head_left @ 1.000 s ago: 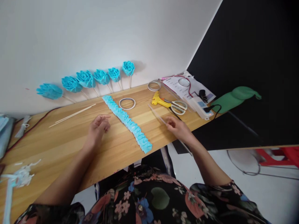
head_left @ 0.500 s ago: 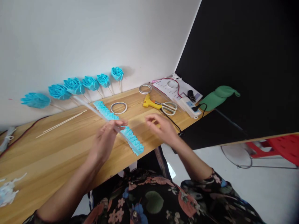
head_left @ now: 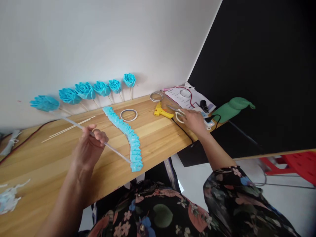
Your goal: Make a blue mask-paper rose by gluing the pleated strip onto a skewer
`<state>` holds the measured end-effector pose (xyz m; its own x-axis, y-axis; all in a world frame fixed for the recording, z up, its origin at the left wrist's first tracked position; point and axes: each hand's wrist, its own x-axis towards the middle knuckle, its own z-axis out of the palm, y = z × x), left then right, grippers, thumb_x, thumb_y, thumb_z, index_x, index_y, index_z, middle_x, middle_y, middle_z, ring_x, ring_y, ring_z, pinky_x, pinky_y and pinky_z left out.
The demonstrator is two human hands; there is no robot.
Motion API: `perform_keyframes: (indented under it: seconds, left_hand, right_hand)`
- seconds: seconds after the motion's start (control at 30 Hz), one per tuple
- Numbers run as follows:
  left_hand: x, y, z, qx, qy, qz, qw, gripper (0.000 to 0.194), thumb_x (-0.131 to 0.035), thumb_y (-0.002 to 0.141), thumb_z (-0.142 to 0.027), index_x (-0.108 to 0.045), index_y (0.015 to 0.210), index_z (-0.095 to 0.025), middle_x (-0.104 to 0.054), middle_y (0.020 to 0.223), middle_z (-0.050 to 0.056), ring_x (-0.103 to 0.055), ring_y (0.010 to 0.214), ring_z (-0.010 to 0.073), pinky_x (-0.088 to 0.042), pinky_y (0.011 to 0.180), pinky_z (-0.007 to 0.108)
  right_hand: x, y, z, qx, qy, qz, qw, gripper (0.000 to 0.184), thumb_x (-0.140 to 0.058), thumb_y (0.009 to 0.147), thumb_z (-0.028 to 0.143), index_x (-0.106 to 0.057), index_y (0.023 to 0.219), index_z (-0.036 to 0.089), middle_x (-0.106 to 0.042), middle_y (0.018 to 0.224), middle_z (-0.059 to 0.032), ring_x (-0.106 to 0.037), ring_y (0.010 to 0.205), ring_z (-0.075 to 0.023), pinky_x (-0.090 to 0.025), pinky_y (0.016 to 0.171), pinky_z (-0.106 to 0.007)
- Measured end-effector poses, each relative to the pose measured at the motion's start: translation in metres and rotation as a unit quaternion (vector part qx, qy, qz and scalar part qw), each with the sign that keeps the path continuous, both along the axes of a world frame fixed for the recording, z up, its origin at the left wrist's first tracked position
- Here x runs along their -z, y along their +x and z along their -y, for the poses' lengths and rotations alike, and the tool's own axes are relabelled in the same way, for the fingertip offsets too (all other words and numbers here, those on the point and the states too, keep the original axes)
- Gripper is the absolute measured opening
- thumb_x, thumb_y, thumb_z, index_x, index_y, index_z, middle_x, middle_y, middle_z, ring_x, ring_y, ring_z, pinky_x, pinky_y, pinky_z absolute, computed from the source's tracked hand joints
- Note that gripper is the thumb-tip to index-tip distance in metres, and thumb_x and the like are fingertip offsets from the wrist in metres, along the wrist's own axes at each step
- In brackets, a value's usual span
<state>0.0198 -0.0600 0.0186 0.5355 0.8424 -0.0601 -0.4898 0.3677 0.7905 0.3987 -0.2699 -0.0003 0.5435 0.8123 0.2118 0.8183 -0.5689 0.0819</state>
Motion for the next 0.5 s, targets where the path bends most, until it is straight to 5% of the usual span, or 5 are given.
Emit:
perform_keyframes:
  seconds: [0.13,0.3,0.5]
  left_hand:
    - [0.002,-0.003,-0.001,0.005,-0.009,0.016,1.000,0.020,-0.073,0.093,-0.047,-0.073,0.090,-0.027,-0.046,0.062,-0.003,-0.045,0.057,0.0101,-0.042,0.048,0.018]
    - [0.000,-0.003,0.002,0.013,0.014,-0.009,1.000,0.026,-0.062,0.099,-0.049,-0.073,0.094,-0.026,-0.044,0.060,-0.002,-0.042,0.053,0.0108,-0.039,0.044,0.019]
    - [-0.002,-0.005,0.004,0.065,0.042,-0.023,0.997,0.024,-0.071,0.089,-0.038,-0.075,0.106,-0.021,-0.048,0.058,-0.002,-0.045,0.049,0.0102,-0.030,0.036,0.017]
  right_hand:
    - [-0.003,-0.002,-0.004,0.004,0.019,-0.019,1.000,0.037,-0.052,0.096,0.026,-0.069,0.127,0.016,-0.076,0.113,-0.0199,-0.069,0.102,-0.0346,-0.046,0.088,-0.044]
    - [0.000,-0.019,-0.036,-0.088,0.073,-0.049,0.992,0.040,-0.049,0.099,0.032,-0.065,0.133,0.019,-0.069,0.134,-0.0165,-0.062,0.122,-0.0353,-0.045,0.100,-0.049]
    - [0.013,-0.019,-0.078,-0.103,-0.001,-0.065,0.993,0.044,-0.059,0.095,0.033,-0.061,0.133,0.011,-0.068,0.134,-0.0214,-0.061,0.120,-0.0364,-0.045,0.102,-0.048]
